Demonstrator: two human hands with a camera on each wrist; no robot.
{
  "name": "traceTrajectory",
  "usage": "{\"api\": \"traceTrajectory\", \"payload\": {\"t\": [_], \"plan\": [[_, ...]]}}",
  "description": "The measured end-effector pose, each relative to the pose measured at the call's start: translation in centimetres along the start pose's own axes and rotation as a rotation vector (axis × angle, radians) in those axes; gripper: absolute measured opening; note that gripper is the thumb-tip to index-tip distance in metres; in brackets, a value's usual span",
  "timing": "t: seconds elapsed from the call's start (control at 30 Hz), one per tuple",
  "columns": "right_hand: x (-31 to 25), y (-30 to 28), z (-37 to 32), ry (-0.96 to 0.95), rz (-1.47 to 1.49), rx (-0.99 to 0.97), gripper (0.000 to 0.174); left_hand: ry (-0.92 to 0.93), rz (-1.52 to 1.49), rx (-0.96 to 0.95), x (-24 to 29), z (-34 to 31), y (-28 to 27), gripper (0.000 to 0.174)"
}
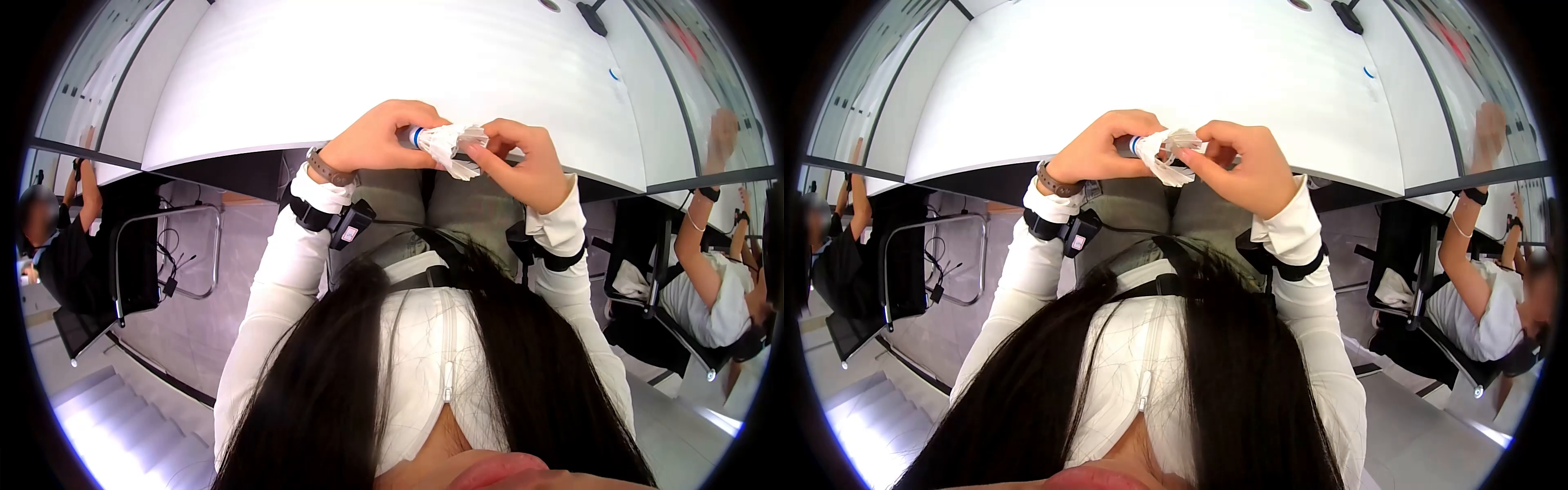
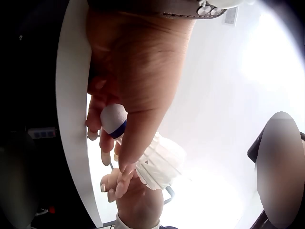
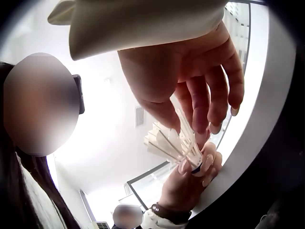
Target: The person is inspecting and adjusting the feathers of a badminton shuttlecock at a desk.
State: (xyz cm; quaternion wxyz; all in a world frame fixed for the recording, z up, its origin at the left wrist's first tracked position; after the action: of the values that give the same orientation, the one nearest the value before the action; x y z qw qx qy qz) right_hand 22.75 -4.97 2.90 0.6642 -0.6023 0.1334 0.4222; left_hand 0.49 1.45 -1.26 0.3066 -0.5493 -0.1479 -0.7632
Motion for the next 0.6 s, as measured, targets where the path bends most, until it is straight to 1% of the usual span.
{"api": "traceTrajectory", "payload": {"t": [0.13,0.23,0.43,0.6], "plan": [[0.4,0.3,0.1,0.019,0.006,-0.017,0.018,-0.004,0.002,0.003,0.0,0.1,0.1,0.038],[0.2,-0.2,-0.1,-0.02,-0.013,-0.018,0.019,-0.012,-0.018,0.003,0.2,0.0,0.2,0.038],[0.1,-0.9,-0.2,-0.053,-0.114,-0.051,0.016,-0.018,0.02,-0.006,0.4,0.1,0.2,0.037],[-0.3,-2.2,-0.5,-0.068,-0.116,0.01,0.014,-0.004,0.013,0.009,0.1,0.1,0.2,0.037]]}}
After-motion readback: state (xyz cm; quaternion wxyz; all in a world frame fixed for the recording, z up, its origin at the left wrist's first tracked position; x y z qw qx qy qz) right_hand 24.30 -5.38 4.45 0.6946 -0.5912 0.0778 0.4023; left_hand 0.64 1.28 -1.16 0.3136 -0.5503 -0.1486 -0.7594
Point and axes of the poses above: each hand's wrist, its own z-axis towards the middle knuckle, its own y-axis out of the palm, x = y × z, the point moved 1 cm from there along z, towards the middle knuckle, and after that the axes turned 15 degrees about -z, right-handed, at the moved point
